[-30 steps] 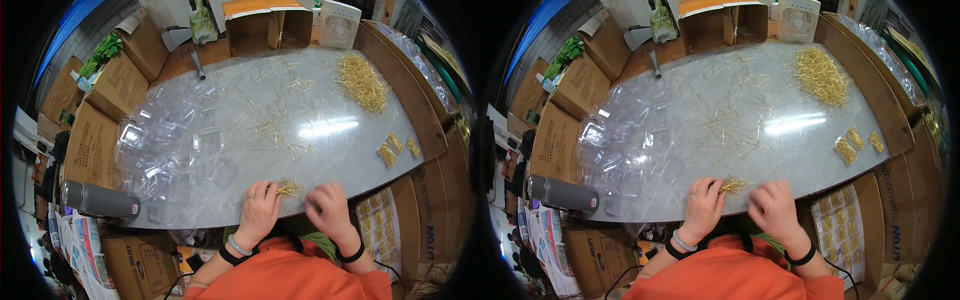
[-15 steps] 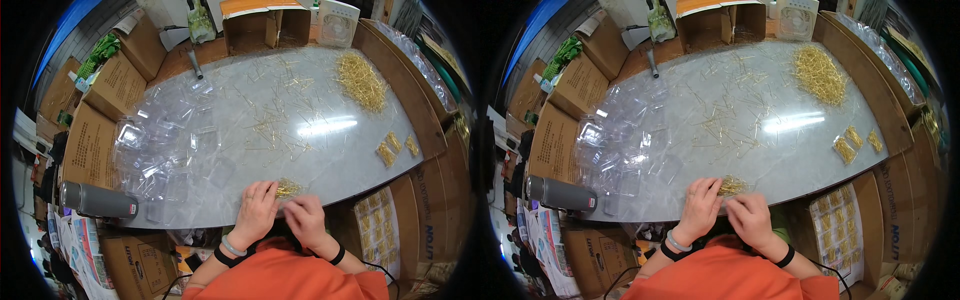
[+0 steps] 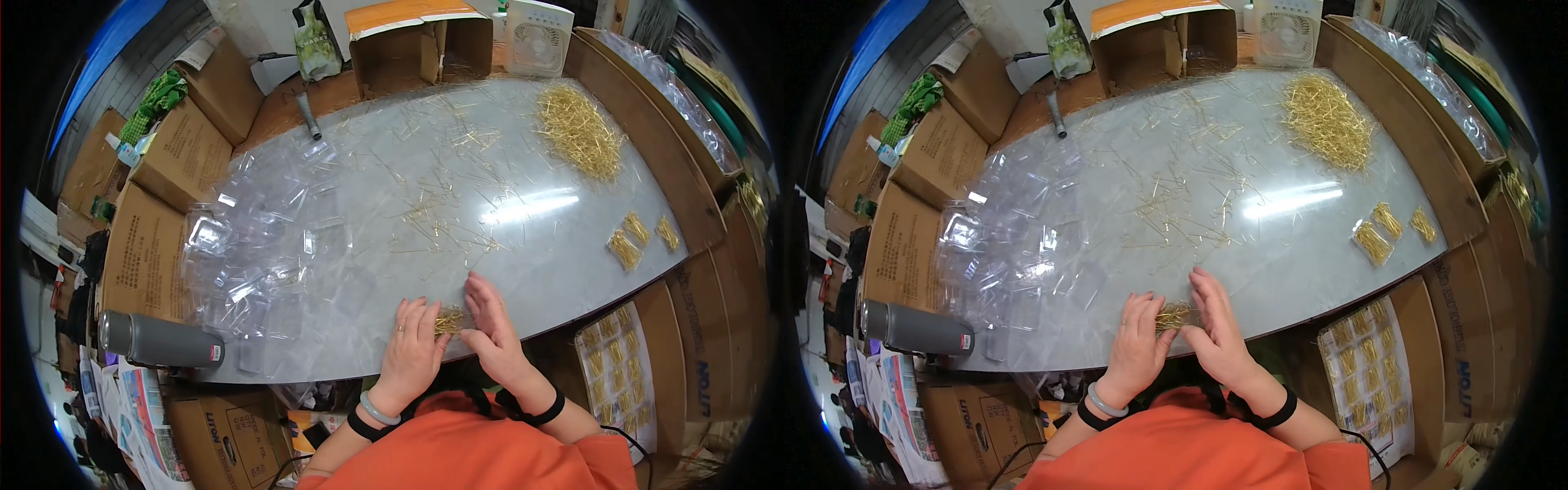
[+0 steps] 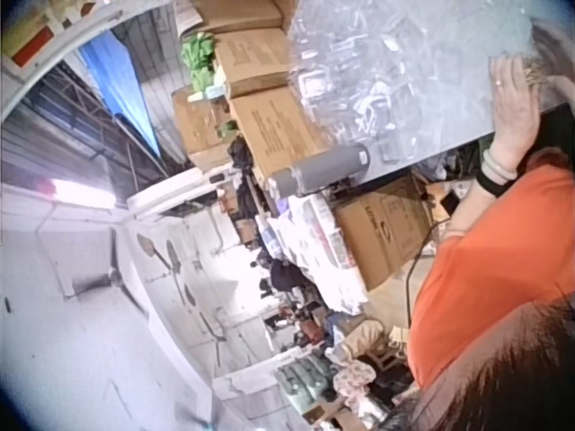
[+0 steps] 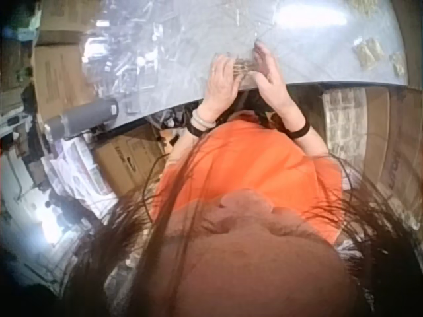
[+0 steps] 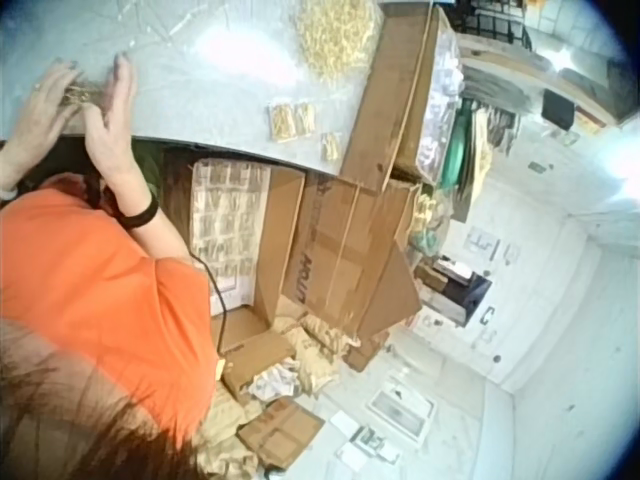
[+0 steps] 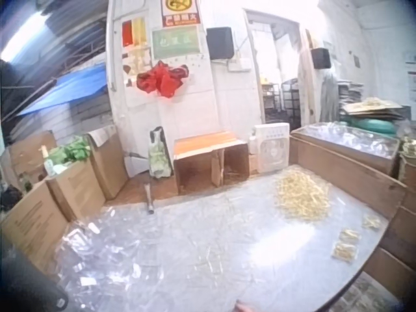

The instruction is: The recorder is sorting and counting small gold-colored metal pins at a workshop table.

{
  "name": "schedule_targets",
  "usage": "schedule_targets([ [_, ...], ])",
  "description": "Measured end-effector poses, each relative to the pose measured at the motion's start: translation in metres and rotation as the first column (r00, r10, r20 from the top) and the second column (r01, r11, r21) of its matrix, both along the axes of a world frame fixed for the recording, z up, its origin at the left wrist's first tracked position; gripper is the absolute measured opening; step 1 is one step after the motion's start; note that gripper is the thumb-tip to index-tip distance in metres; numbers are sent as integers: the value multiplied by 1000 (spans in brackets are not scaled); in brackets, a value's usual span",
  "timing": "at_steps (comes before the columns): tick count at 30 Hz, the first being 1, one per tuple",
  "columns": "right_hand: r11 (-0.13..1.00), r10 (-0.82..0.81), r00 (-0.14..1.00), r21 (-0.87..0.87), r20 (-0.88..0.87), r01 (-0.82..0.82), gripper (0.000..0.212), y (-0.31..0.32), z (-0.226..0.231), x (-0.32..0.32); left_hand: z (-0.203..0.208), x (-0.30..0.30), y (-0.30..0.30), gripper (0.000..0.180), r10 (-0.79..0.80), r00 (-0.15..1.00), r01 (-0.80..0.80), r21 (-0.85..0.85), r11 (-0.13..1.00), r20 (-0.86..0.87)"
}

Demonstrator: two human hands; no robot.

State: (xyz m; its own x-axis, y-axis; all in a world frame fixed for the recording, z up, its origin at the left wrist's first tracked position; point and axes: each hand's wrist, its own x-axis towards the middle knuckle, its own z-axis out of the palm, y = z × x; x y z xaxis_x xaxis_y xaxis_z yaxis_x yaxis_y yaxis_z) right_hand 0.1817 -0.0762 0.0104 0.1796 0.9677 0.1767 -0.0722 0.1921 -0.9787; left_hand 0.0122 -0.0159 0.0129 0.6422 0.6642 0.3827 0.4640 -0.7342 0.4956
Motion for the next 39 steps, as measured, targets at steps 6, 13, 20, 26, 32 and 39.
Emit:
schedule_targets([
  [6, 992, 91, 895, 38, 437, -120, 84, 2, 13, -7, -3, -2, 4, 61, -25, 999, 26, 44, 999, -32],
  [13, 983, -176, 849, 48, 499, 176, 84, -3, 2, -25, 3, 2, 2, 63, 0, 998, 7, 100, 995, -70],
  [20, 995, -96, 980, -6, 172, 98, 72, 17, 6, -14, -2, -1, 0, 63, 34, 999, -34, 7, 999, 2],
  [26, 985, -170, 725, 98, 668, 140, 60, -8, 11, 8, 3, 1, 5, 66, 24, 1000, -23, -57, 998, 14],
  [32, 984, 110, 793, 45, 600, -171, 68, 18, 19, 0, 5, -1, 11, 58, -61, 998, 60, -82, 995, 2],
  [39, 994, -89, 912, -22, 401, 107, 63, 7, 25, 12, 6, 2, 5, 49, 13, 999, -9, -80, 997, 42],
])
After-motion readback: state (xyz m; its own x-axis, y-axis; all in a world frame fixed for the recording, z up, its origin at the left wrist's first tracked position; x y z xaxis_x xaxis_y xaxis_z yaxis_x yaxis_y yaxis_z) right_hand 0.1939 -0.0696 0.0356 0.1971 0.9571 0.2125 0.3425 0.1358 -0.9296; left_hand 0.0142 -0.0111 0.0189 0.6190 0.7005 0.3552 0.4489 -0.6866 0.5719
